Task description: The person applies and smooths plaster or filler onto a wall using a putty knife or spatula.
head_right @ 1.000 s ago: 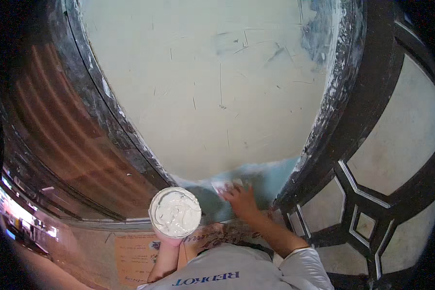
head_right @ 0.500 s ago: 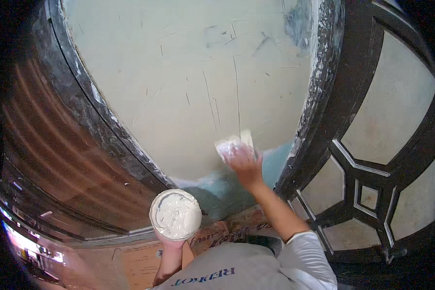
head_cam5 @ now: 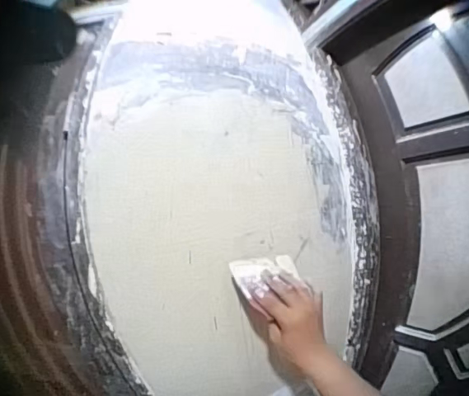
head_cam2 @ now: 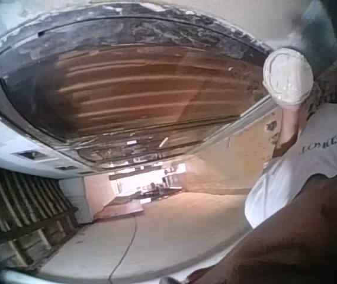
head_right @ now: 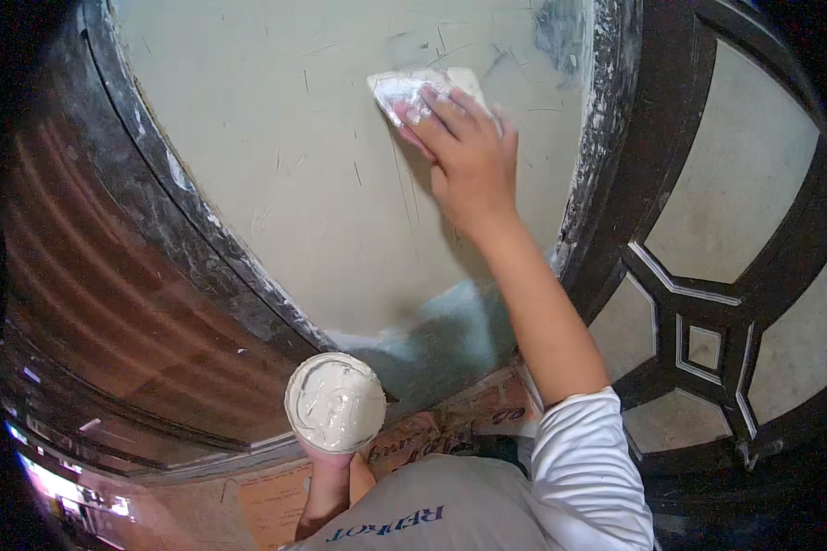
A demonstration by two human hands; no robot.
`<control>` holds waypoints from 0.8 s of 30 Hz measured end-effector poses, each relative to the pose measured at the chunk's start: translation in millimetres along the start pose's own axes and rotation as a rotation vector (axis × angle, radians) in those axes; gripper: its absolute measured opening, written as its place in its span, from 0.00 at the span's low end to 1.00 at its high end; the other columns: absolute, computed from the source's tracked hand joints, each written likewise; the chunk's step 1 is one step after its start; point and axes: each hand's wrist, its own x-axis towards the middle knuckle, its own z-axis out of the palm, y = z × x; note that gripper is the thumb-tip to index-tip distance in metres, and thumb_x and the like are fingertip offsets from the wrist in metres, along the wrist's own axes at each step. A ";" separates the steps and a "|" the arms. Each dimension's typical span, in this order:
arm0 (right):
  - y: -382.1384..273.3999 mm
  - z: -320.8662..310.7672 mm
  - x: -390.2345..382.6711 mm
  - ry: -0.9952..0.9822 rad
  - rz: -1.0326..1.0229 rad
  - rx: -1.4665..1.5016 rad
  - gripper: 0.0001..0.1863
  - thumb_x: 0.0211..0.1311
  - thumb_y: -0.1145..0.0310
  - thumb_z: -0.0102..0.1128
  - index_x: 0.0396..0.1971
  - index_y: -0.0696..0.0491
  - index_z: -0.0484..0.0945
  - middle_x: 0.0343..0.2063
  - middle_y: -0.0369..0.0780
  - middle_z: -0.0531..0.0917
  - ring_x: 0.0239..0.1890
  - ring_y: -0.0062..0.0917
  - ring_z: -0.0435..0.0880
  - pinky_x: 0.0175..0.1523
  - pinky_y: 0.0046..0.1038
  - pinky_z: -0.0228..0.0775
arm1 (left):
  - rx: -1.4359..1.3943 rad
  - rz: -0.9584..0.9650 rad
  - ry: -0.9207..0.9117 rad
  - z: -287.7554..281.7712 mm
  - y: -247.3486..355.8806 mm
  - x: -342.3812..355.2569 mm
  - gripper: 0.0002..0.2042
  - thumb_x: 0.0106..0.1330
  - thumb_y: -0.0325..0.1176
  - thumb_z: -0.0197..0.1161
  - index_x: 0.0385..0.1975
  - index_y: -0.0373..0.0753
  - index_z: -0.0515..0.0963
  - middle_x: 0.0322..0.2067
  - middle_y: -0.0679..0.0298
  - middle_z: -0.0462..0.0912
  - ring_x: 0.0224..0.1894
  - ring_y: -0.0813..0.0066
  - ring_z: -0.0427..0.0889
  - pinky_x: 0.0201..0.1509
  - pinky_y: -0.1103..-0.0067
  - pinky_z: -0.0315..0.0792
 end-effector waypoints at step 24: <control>20.6 17.3 -67.4 -0.215 0.223 -0.043 0.25 0.54 0.74 0.54 0.54 0.39 0.76 0.61 0.37 0.70 0.66 0.37 0.62 0.65 0.50 0.50 | 0.111 0.096 0.164 -14.5 1.5 0.2 0.25 0.73 0.49 0.37 0.60 0.39 0.68 0.58 0.54 0.73 0.56 0.56 0.75 0.60 0.57 0.72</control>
